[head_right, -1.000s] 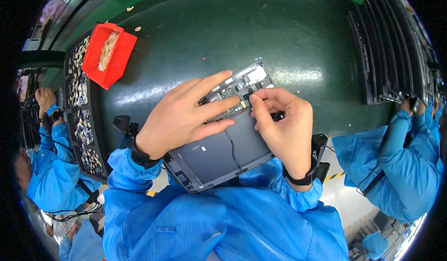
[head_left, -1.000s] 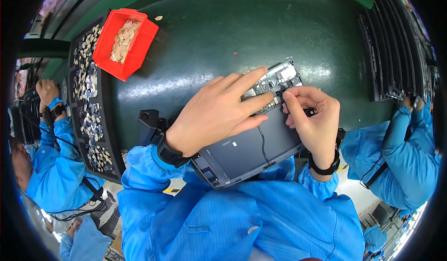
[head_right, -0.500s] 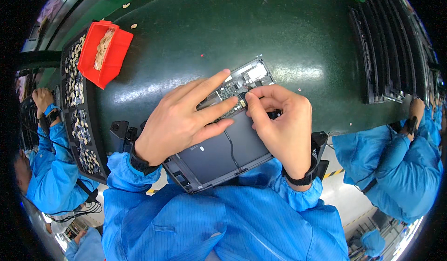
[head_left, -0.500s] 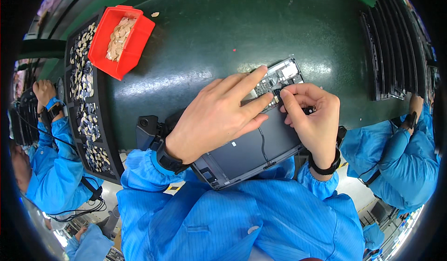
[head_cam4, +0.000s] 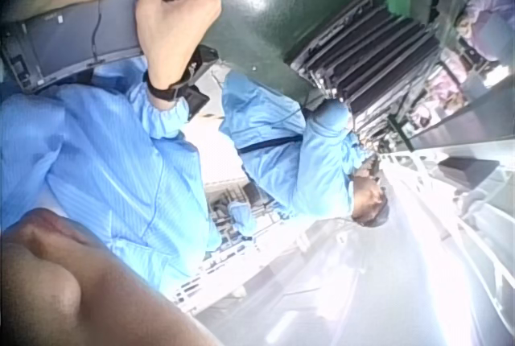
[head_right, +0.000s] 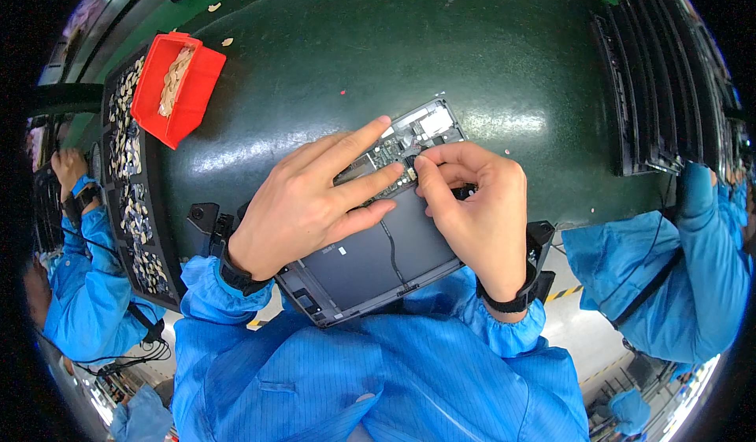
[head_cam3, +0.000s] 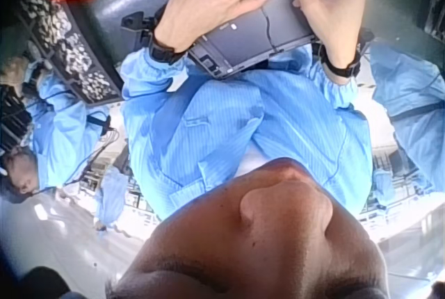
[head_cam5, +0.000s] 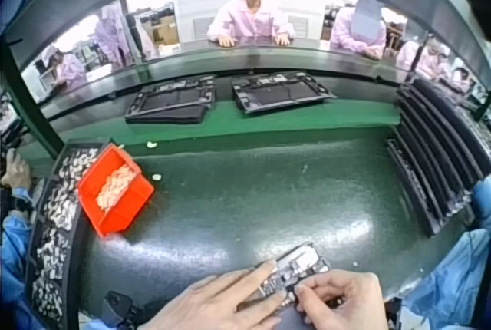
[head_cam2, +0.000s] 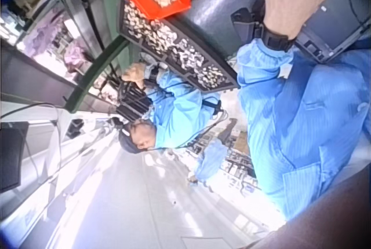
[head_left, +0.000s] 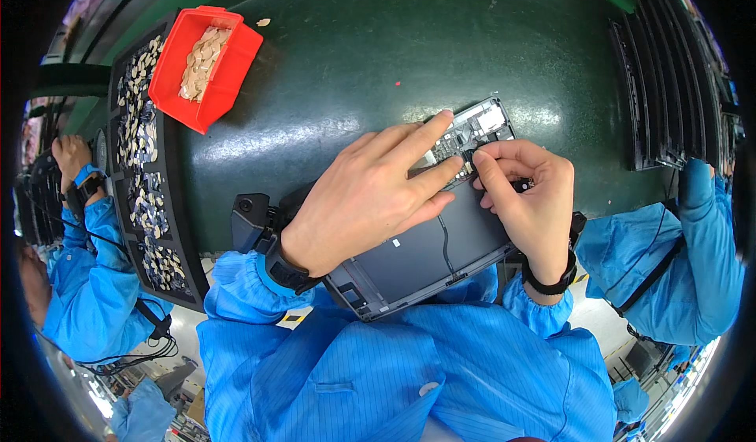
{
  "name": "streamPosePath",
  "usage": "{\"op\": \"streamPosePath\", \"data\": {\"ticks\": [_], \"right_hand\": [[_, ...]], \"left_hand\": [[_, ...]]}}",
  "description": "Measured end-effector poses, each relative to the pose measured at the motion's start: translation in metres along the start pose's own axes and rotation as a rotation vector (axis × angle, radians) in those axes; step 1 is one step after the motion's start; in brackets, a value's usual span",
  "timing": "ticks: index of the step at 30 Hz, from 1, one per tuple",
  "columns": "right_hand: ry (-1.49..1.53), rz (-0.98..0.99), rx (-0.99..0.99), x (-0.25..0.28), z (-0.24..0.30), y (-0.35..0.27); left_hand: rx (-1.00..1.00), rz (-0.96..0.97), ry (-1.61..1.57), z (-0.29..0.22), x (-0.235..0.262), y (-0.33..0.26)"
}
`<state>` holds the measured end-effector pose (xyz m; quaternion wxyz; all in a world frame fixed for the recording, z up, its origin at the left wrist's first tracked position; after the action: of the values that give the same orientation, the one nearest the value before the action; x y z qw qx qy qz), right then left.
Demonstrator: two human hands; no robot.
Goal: The person assembles internal components into a laptop chassis by hand, taking internal cables and circuit boards from a component tray and placing them into the chassis.
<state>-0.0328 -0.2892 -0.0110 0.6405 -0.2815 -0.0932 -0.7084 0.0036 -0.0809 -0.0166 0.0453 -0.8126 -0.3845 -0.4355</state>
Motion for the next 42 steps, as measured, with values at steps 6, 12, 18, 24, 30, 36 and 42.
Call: {"op": "streamPosePath", "data": {"ticks": [6,12,18,24,30,36,42], "right_hand": [[0.003,0.035,0.009,0.002,0.001,0.001],[-0.004,0.039,0.025,0.002,0.0,0.005],[-0.014,0.08,0.057,0.004,0.004,0.008],[0.01,0.176,0.029,0.014,0.0,0.005],[-0.017,0.014,0.054,0.038,-0.008,-0.001],[0.249,0.165,0.042,0.05,-0.025,0.001],[0.318,-0.02,0.105,0.063,-0.048,0.008]], "left_hand": [[-0.018,-0.013,0.003,0.001,-0.001,-0.001],[-0.024,-0.003,0.034,0.002,0.001,0.004],[-0.02,-0.016,0.117,-0.003,-0.001,0.006],[-0.036,0.011,0.235,-0.009,-0.018,0.008],[0.049,0.07,0.112,-0.024,-0.005,0.01],[0.039,-0.044,-0.296,-0.028,-0.034,0.037],[-0.078,-0.127,-0.219,-0.02,-0.033,0.041]]}}
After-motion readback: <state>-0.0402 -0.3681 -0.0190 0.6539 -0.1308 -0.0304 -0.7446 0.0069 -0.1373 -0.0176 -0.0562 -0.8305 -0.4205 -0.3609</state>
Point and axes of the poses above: each hand's wrist, its own y-axis towards the middle knuckle, its own x-axis out of the back of the hand, z = x × y, the point moved 1 cm from there along y, towards the middle knuckle, and after that the axes turned 9 degrees about -y, right-handed, at the moved point
